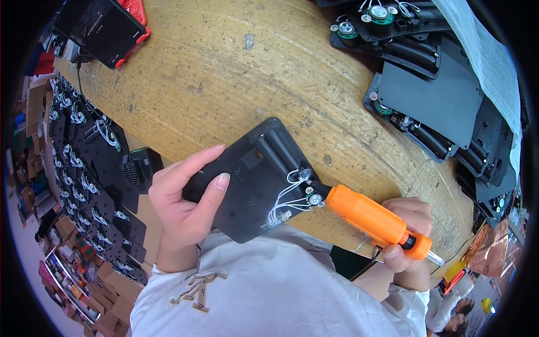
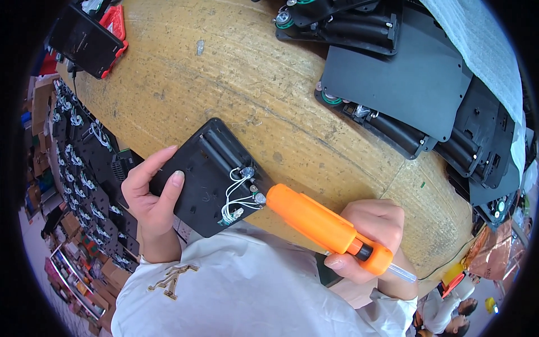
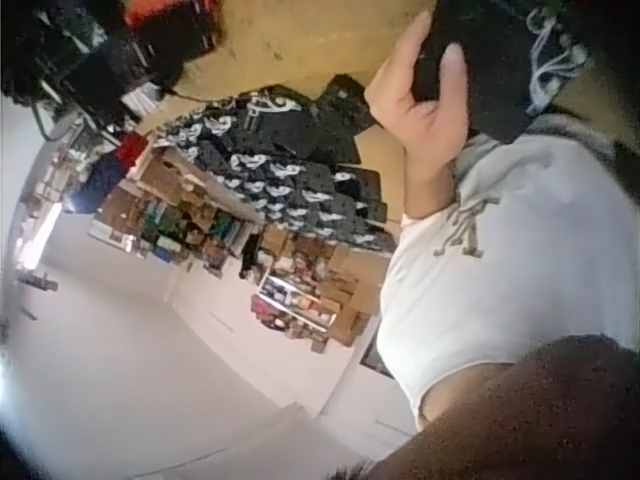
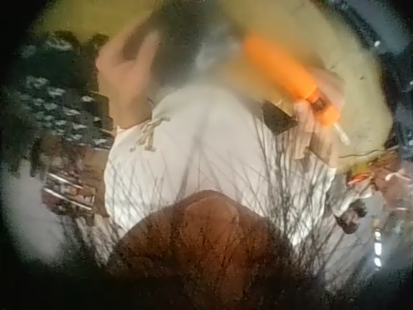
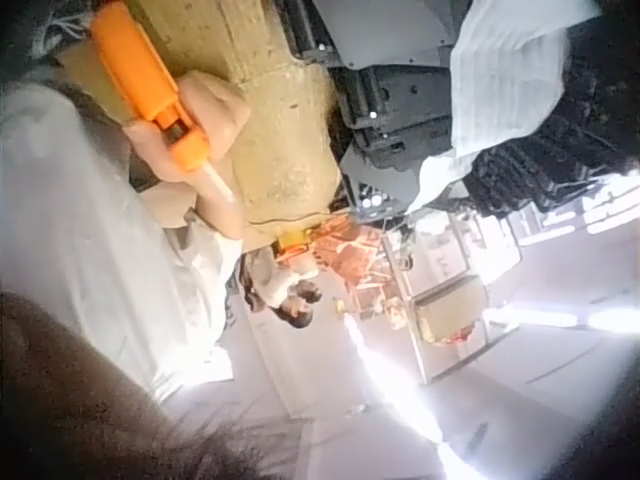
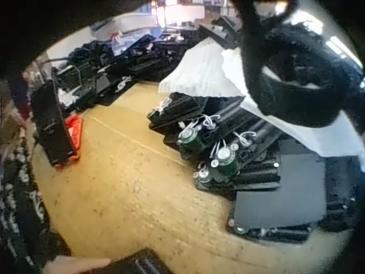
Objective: The person glues electronic wire components onto plastic casings using a hot glue gun, sets the finished casings aside on the table, and picks up new casings from a stack to repeat the process.
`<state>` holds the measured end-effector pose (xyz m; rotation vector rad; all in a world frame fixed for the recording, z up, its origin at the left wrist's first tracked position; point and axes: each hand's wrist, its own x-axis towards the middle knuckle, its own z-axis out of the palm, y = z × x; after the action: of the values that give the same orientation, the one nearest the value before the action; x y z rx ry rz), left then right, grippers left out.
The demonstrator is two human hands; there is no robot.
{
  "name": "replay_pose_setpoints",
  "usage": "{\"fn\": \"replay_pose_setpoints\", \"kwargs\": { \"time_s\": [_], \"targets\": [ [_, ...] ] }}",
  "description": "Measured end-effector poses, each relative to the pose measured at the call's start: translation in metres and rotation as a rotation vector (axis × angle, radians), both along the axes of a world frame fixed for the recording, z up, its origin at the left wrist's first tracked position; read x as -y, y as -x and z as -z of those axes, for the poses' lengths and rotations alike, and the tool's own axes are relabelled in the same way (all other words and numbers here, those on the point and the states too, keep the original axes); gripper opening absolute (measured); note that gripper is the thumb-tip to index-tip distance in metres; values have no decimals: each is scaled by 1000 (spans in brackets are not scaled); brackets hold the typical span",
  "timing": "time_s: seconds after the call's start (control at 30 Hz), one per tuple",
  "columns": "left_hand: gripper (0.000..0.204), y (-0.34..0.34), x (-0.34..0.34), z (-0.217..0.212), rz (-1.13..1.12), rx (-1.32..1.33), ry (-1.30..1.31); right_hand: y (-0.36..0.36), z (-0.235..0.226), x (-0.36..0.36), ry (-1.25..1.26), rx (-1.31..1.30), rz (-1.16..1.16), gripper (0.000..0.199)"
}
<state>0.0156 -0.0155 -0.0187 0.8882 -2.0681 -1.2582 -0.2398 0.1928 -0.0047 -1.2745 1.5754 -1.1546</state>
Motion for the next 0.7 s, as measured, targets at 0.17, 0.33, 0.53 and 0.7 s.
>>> {"fn": "replay_pose_setpoints", "kwargs": {
  "time_s": [0.17, 0.33, 0.53, 0.7],
  "targets": [
    [32, -1, 0, 0, 1, 13, -16, 0, -1, 1, 3, -8, -7, 44],
    [32, -2, 0, 1, 1, 5, -23, -3, 1, -2, 23, -37, 27, 44],
    [32, -2, 0, 2, 2, -4, -14, -1, 0, -3, 3, -66, 31, 45],
    [32, -1, 1, 3, 5, -1, -10, -3, 1, -4, 2, -70, 53, 47]
  ]
}}
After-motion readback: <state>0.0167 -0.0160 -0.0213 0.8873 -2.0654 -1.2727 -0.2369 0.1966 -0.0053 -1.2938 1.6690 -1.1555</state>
